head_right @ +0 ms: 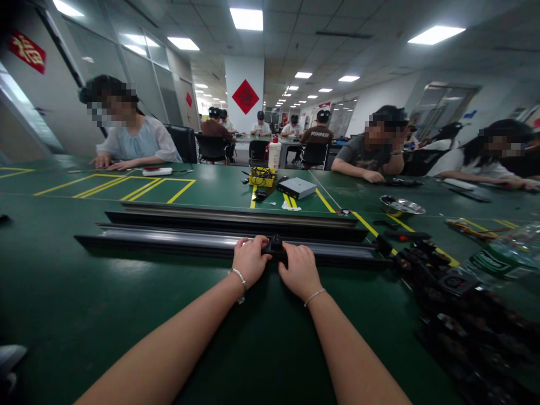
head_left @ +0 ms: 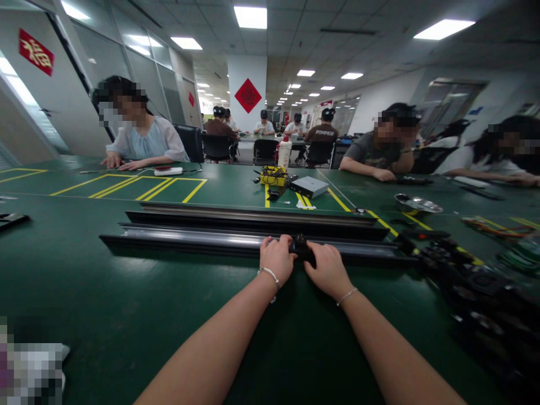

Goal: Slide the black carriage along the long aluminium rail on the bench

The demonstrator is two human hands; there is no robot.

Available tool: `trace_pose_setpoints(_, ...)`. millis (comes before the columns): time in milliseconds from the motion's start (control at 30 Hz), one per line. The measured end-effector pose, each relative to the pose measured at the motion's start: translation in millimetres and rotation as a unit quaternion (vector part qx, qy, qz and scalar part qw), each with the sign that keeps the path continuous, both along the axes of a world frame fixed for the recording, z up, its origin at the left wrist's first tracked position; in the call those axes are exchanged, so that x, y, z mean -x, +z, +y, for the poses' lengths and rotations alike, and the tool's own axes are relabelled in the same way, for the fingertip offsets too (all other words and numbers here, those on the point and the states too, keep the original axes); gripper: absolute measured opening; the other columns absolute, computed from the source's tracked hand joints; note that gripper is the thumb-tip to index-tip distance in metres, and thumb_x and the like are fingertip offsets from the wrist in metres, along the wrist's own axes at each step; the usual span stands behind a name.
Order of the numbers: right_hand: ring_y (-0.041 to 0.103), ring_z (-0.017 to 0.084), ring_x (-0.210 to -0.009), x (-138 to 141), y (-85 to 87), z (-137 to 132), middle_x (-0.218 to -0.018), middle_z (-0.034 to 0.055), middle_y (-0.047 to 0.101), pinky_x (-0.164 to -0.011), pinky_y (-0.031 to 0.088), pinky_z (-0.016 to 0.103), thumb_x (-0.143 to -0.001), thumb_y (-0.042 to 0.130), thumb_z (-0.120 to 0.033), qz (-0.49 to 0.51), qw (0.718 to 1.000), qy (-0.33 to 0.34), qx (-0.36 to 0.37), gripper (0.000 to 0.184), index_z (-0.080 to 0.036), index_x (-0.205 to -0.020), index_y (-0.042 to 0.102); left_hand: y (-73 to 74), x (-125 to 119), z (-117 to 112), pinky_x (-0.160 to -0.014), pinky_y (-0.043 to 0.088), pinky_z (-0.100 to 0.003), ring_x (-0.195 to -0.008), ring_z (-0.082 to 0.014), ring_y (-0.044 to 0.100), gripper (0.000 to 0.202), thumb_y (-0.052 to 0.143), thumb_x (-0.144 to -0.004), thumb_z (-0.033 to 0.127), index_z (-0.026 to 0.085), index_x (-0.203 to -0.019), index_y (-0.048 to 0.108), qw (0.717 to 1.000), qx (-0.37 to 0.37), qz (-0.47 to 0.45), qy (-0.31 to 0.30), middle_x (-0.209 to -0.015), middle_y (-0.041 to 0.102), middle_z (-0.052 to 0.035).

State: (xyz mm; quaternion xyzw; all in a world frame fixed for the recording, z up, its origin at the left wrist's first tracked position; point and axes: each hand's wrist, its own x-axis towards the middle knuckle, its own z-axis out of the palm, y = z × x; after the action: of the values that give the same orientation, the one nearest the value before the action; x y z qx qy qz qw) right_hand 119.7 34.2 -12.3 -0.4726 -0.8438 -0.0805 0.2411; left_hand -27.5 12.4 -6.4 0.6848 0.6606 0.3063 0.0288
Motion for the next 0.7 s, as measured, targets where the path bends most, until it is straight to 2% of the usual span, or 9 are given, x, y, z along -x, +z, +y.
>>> trace_pose_setpoints(467,0.048,0.022,-0.092,1.4,4.1,-2.4,-0.097,0.0083,0.058,-0.086,0.027,0.035,-0.069,0.045,-0.025,0.0,1.0,-0.007,0.023,0.039,-0.015,-0.106,0.048,2.0,7.9,3.2,-0.091,0.023,-0.034,-0.089,-0.0146,0.056,0.034,0.055,-0.068,0.021,0.025,-0.099,0.043,0.999,0.017,0.022,-0.033,-0.091,0.064,0.0039)
trace_pose_setpoints(700,0.047,0.02,-0.089,2.0,2.2,-2.0,-0.095,0.0062,0.058,-0.086,0.027,0.033,-0.069,0.045,-0.026,0.004,1.0,-0.015,0.019,0.037,-0.015,-0.105,0.048,5.3,8.6,4.7,-0.086,0.028,-0.034,-0.088,-0.0163,0.056,0.034,0.05,-0.069,0.021,0.025,-0.102,0.043,0.998,0.034,0.035,-0.04,-0.089,0.064,0.0019)
